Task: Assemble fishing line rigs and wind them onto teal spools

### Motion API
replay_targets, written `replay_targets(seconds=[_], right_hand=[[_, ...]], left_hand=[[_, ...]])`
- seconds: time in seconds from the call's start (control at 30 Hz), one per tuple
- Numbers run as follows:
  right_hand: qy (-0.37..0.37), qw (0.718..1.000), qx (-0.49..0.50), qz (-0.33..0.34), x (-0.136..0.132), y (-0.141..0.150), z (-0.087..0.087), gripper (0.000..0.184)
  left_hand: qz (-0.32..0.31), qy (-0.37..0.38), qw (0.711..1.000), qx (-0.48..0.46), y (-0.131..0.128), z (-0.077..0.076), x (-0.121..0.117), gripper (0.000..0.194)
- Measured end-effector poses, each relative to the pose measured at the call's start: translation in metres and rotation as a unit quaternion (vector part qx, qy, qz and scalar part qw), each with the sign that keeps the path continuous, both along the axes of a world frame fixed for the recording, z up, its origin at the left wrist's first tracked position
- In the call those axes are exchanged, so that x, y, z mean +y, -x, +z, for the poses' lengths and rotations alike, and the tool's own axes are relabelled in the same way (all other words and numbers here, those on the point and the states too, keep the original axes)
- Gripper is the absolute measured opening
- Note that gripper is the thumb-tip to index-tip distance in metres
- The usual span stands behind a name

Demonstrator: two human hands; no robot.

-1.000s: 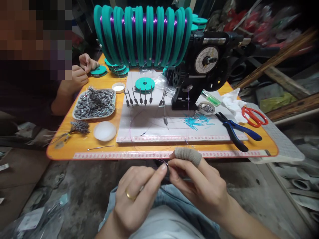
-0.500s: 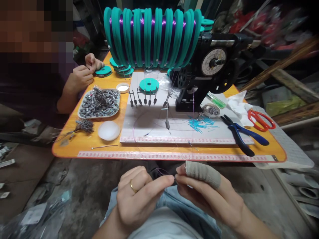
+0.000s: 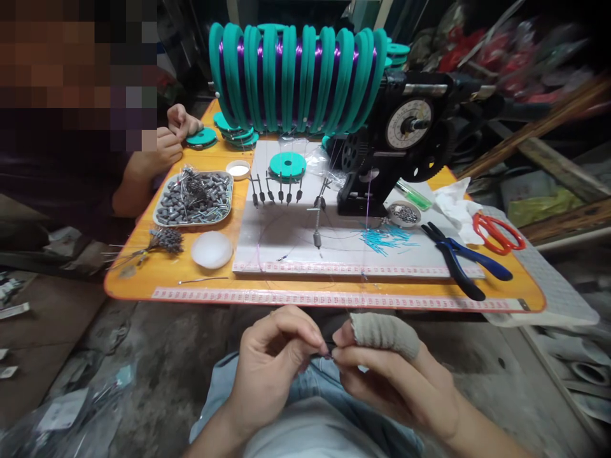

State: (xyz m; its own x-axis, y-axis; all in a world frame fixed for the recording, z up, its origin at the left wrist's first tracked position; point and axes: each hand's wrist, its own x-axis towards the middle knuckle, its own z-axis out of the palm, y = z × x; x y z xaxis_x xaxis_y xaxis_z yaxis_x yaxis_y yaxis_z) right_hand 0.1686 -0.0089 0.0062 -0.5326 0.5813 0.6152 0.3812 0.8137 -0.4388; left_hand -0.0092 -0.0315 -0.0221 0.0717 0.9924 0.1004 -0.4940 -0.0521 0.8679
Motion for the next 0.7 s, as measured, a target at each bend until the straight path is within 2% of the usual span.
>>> replay_targets(seconds=[0.07,0.17,0.23,0.37,0.47,0.53,0.57,0.6,0.63,0.7], right_hand=[[0.013,0.999,0.016,0.037,0.000,0.007,0.001,0.019],[0.006,0.994,0.050,0.101,-0.001,0.017,-0.002,0.014],[0.009,0.993,0.055,0.103,-0.004,0.024,-0.004,0.013],[0.053,0.992,0.041,0.110,-0.010,0.042,-0.002,0.013],[0.051,0.993,0.046,0.099,-0.013,0.058,0.001,0.013],[0.049,0.994,0.038,0.091,-0.013,0.066,0.002,0.014],[0.045,0.994,0.037,0.092,-0.013,0.069,0.001,0.015],[0.038,0.994,0.039,0.095,-0.012,0.070,0.000,0.015],[0.032,0.994,0.040,0.095,-0.010,0.071,-0.001,0.016],[0.027,0.995,0.042,0.088,-0.007,0.070,-0.004,0.017]], left_hand=[[-0.015,0.013,0.999,-0.032,0.004,-0.002,-0.001,0.007],[-0.007,-0.009,1.000,-0.007,0.016,-0.007,-0.003,0.005],[0.007,-0.024,1.000,0.014,0.024,-0.009,-0.005,0.006],[0.076,-0.053,0.995,0.033,0.040,-0.009,-0.011,0.013],[0.137,-0.108,0.983,0.052,0.052,-0.006,-0.016,0.016],[0.180,-0.154,0.966,0.104,0.063,-0.005,-0.017,0.020],[0.211,-0.177,0.946,0.170,0.069,-0.006,-0.016,0.023],[0.249,-0.192,0.912,0.263,0.076,-0.009,-0.014,0.026],[0.287,-0.197,0.861,0.371,0.083,-0.013,-0.011,0.029],[0.337,-0.177,0.732,0.564,0.097,-0.026,-0.005,0.034]])
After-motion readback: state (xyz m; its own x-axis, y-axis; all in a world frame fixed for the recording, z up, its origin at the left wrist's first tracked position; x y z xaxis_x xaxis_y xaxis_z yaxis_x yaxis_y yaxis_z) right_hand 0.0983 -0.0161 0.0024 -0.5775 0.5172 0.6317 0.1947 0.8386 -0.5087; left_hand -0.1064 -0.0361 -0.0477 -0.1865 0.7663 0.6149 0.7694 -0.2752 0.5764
